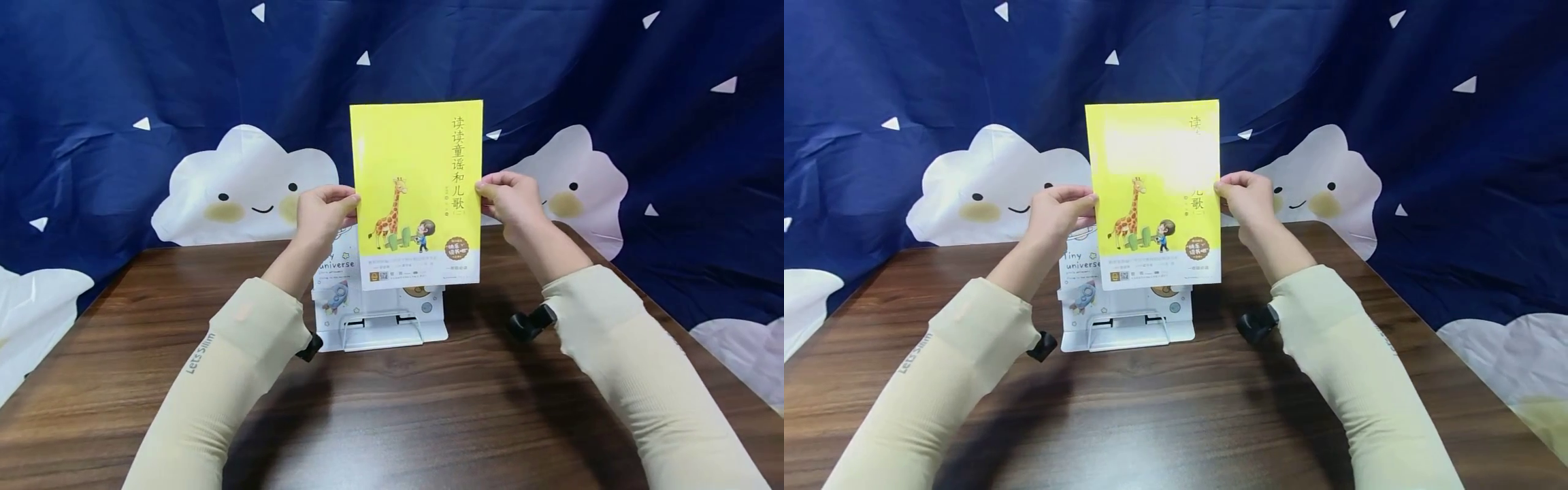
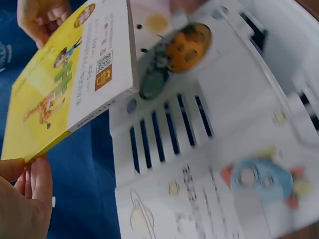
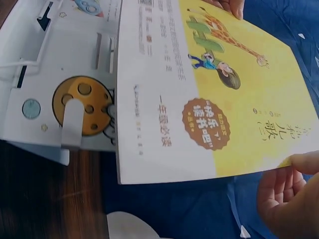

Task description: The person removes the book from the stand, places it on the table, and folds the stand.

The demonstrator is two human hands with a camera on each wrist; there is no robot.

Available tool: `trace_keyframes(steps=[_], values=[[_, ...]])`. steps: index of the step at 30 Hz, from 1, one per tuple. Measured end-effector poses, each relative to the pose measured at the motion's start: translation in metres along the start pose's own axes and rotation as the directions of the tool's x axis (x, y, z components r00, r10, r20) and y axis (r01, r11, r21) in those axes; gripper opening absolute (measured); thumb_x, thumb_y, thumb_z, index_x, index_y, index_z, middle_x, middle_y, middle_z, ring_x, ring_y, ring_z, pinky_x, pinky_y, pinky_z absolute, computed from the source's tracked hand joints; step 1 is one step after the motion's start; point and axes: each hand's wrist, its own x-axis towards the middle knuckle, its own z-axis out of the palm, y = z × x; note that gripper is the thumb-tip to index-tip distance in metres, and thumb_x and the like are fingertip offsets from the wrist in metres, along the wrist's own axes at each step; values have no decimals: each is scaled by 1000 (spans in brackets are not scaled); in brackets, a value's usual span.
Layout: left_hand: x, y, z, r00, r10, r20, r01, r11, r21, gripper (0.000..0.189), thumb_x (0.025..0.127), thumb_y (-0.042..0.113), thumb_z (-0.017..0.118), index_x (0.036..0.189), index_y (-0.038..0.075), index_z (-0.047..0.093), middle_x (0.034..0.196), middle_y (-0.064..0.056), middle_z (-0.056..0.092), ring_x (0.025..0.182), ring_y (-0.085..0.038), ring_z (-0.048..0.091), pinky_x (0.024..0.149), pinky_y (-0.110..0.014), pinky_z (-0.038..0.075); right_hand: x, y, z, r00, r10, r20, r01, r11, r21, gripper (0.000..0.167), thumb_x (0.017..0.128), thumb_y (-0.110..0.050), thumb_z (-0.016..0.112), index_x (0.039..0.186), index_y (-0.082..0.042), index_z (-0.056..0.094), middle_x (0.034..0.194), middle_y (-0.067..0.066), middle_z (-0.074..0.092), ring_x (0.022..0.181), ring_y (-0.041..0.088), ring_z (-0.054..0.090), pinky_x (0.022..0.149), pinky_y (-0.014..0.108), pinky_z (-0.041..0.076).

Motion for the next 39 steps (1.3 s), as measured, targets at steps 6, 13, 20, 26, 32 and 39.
trace_keyframes(steps=[6, 13, 20, 26, 32, 39], values=[[4, -12, 14, 998, -60, 29, 61, 997, -36, 12, 80, 9, 62, 87, 0, 64, 89, -12, 57, 72, -22, 58, 64, -30, 50, 1, -1, -17, 999, 35, 2, -35, 998, -48, 6, 82, -7, 57, 81, -1, 55, 84, 9, 48, 66, 13, 48, 57, 18, 45], [-22, -2, 27, 989, -128, 76, 132, 990, -51, 13, 82, 4, 57, 91, -5, 62, 91, -14, 57, 72, -20, 57, 67, -28, 49, 0, 8, -33, 999, 38, -20, -41, 986, -164, 10, 82, -11, 57, 85, -1, 55, 80, 4, 51, 67, 12, 48, 51, 14, 39], [-25, -14, 45, 980, -167, 108, 176, 981, -85, 11, 80, 1, 59, 88, -5, 62, 85, -14, 61, 68, -18, 59, 63, -27, 50, -1, 20, -53, 998, 55, -33, -61, 976, -208, 10, 82, -12, 58, 86, -3, 56, 85, 3, 50, 69, 10, 47, 53, 16, 37], [-29, -24, 59, 971, -203, 126, 213, 974, -75, 9, 80, 1, 59, 86, -4, 62, 81, -12, 60, 63, -16, 57, 61, -25, 50, -3, 29, -70, 999, 51, -5, -51, 986, -161, 8, 82, -11, 58, 74, -9, 58, 78, 0, 51, 63, 9, 48, 56, 18, 39], [-35, -33, 75, 965, -227, 130, 237, 969, -64, 8, 79, 1, 59, 84, -3, 63, 79, -11, 60, 61, -15, 56, 60, -26, 50, 1, 43, -89, 993, 119, 12, -118, 989, -92, 16, 82, -8, 58, 67, -13, 60, 76, -2, 51, 59, 8, 48, 53, 18, 40], [-43, -45, 93, 951, -270, 151, 282, 957, -67, 5, 78, 1, 60, 80, -3, 64, 74, -10, 59, 57, -13, 55, 63, -30, 50, 19, 79, -122, 988, 148, 49, -140, 980, -138, 9, 78, -15, 64, 76, -8, 59, 76, 0, 55, 63, 11, 52, 56, 22, 43]])
